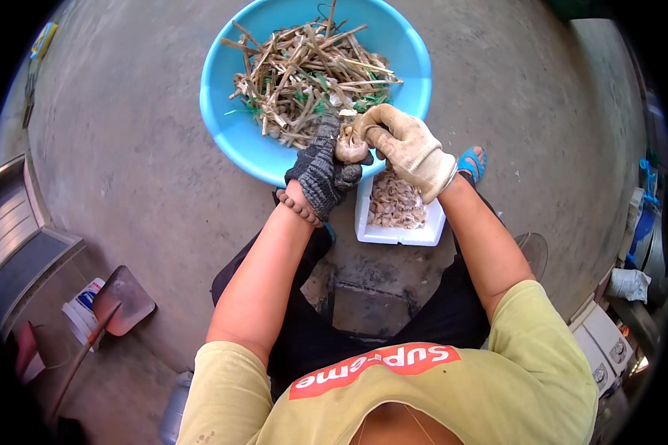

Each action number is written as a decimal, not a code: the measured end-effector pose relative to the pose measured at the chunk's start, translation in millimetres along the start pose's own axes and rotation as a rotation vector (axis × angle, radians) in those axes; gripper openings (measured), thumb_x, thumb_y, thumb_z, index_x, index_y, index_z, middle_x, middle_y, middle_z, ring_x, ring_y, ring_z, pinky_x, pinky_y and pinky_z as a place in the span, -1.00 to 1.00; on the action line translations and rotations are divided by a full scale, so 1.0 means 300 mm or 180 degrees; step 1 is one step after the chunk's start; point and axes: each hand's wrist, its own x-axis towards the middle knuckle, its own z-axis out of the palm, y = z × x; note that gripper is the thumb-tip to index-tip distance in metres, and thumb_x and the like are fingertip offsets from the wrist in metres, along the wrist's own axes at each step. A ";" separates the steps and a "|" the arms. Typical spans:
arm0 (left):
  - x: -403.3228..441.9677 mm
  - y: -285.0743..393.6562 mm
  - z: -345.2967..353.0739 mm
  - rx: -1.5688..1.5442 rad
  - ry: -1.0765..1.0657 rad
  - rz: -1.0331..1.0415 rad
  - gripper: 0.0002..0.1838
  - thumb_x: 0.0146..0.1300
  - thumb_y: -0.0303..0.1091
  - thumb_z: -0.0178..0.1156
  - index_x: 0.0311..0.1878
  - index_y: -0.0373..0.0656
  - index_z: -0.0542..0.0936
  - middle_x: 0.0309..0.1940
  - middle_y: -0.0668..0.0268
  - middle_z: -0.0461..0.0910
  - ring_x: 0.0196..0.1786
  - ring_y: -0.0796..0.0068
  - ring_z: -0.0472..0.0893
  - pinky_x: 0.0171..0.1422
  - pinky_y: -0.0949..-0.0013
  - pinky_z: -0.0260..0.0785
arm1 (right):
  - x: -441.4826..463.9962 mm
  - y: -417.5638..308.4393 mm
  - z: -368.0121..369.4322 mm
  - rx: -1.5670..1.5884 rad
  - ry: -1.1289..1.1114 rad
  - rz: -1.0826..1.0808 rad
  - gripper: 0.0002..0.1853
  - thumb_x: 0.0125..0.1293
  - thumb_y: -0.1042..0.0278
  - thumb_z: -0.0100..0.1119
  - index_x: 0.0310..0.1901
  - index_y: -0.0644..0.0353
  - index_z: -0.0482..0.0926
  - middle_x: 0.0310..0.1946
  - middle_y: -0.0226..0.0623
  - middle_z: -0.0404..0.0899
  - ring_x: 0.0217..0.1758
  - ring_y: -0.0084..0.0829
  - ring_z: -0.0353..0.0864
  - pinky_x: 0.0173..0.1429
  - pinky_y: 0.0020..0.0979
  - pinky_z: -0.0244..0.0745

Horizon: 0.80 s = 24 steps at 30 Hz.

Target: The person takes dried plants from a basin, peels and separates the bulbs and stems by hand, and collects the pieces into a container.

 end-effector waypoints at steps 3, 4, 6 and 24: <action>0.006 0.006 0.004 0.0364 -0.0376 0.0154 -0.50 0.01 -0.56 0.14 0.07 -0.19 0.26 -0.25 0.27 0.49 -0.26 0.52 0.52 -0.27 0.54 0.43 | 0.000 0.000 -0.011 -0.0011 0.0193 0.0248 -0.78 0.19 0.27 0.05 -0.22 0.22 0.46 -0.43 -0.21 0.49 -0.40 -0.46 0.46 -0.33 -0.39 0.39; 0.002 0.013 0.000 0.0088 -0.0338 -0.0040 -0.51 0.00 -0.51 0.17 0.05 -0.19 0.28 -0.25 0.26 0.49 -0.27 0.50 0.52 -0.24 0.53 0.43 | -0.004 -0.018 -0.014 0.0258 0.0212 0.0174 -0.71 0.18 0.23 0.06 -0.12 0.21 0.43 -0.36 -0.27 0.47 -0.39 -0.52 0.43 -0.33 -0.45 0.39; -0.027 0.076 0.044 -0.0619 -0.0005 -0.0453 -0.55 0.02 -0.41 0.19 0.01 -0.19 0.32 -0.26 0.27 0.49 -0.29 0.49 0.52 -0.23 0.53 0.42 | -0.001 -0.013 -0.015 0.0431 0.0076 -0.0113 -0.47 0.14 0.07 0.12 0.10 0.15 0.32 -0.17 -0.30 0.42 -0.34 -0.57 0.42 -0.28 -0.51 0.39; -0.003 0.059 0.081 0.2086 0.0117 0.1039 -0.78 0.06 -0.22 0.21 -0.37 -0.16 0.49 -0.64 0.39 0.46 -0.66 0.64 0.39 -0.66 0.55 0.20 | 0.004 0.001 -0.001 0.0212 -0.0020 0.0310 -0.82 0.21 0.34 0.02 -0.22 0.25 0.46 -0.49 -0.26 0.53 -0.49 -0.54 0.49 -0.40 -0.48 0.40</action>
